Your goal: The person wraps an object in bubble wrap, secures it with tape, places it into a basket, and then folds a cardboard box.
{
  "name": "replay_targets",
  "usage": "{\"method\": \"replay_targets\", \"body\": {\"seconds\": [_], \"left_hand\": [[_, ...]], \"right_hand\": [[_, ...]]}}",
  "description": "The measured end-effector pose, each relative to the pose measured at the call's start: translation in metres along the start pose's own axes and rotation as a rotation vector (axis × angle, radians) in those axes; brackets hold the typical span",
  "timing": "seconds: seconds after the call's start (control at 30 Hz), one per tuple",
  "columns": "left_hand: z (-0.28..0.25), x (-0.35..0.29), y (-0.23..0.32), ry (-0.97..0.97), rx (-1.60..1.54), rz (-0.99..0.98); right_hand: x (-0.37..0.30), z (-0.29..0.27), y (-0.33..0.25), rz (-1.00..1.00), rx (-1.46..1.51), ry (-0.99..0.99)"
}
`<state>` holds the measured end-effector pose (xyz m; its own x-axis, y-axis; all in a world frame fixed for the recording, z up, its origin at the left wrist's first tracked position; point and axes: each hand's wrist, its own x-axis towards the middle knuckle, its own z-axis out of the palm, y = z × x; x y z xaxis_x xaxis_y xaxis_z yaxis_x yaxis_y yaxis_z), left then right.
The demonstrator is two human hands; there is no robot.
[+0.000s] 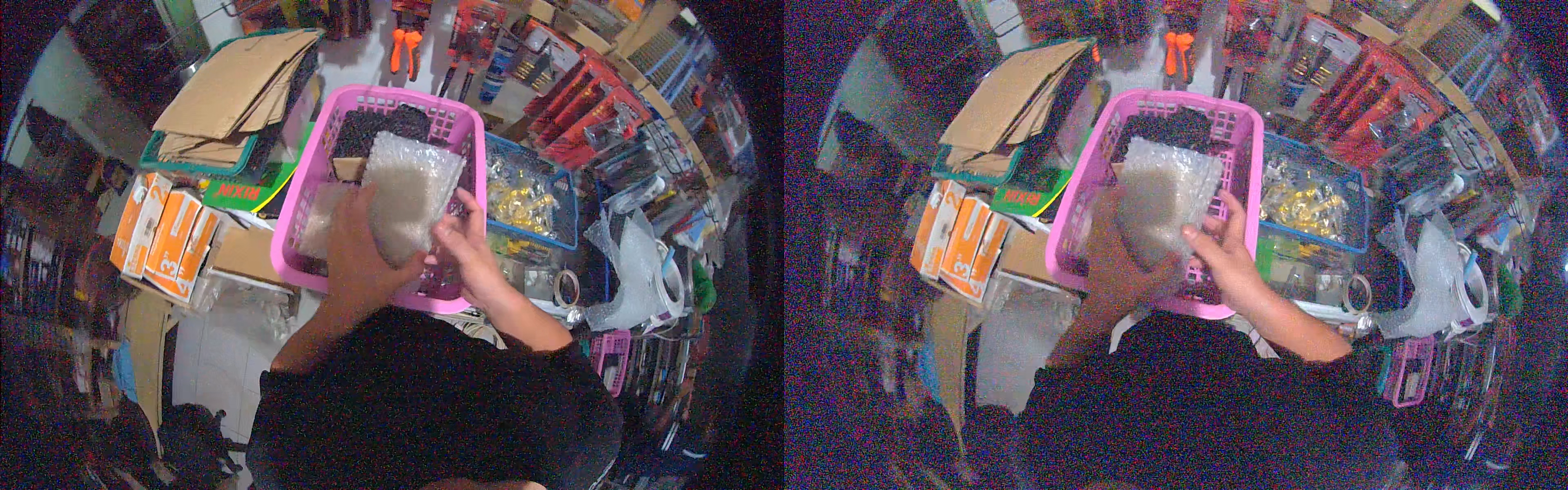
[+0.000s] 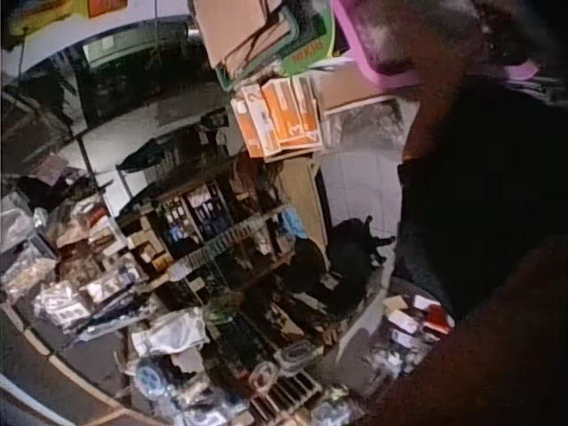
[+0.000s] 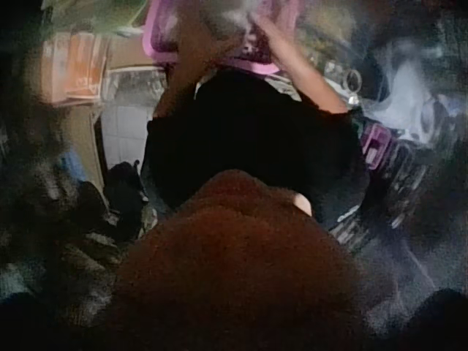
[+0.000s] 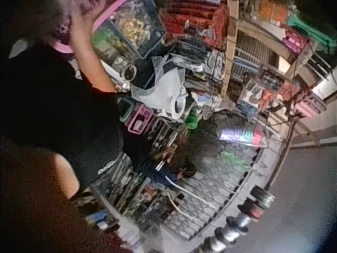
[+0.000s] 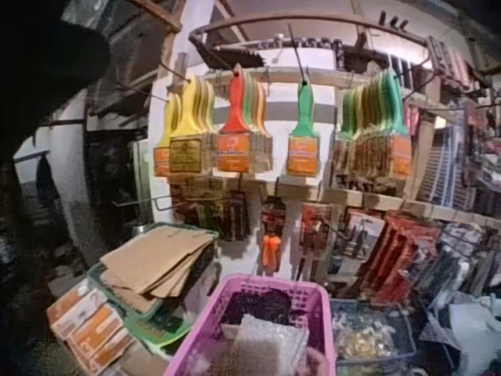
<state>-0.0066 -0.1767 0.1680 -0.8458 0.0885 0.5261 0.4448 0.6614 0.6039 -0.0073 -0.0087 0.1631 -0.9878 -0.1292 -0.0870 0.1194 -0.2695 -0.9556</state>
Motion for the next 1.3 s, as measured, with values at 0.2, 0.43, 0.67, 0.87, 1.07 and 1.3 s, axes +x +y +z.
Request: {"method": "replay_targets", "body": {"seconds": [0.2,0.43,0.67,0.87,1.07,1.3], "left_hand": [[0.018,-0.010,0.000,-0.122,0.078,0.030],[-0.018,-0.003,-0.047,-0.249,-0.033,-0.123],[-0.045,-0.010,-0.073,-0.322,0.387,-0.101],[-0.036,-0.015,-0.082,-0.358,0.429,-0.100],[-0.037,-0.012,-0.082,-0.416,0.306,-0.077],[-0.037,-0.013,-0.085,-0.444,0.331,-0.031]], "right_hand": [[0.016,-0.001,0.028,-0.024,-0.136,0.125],[0.022,-0.005,0.015,0.355,-0.112,0.121],[0.042,0.002,0.014,0.689,-0.219,-0.068],[0.055,0.001,0.034,0.746,-0.158,-0.218],[0.065,-0.005,0.056,0.772,-0.179,-0.172],[0.061,-0.006,0.060,0.541,-0.406,0.101]]}}
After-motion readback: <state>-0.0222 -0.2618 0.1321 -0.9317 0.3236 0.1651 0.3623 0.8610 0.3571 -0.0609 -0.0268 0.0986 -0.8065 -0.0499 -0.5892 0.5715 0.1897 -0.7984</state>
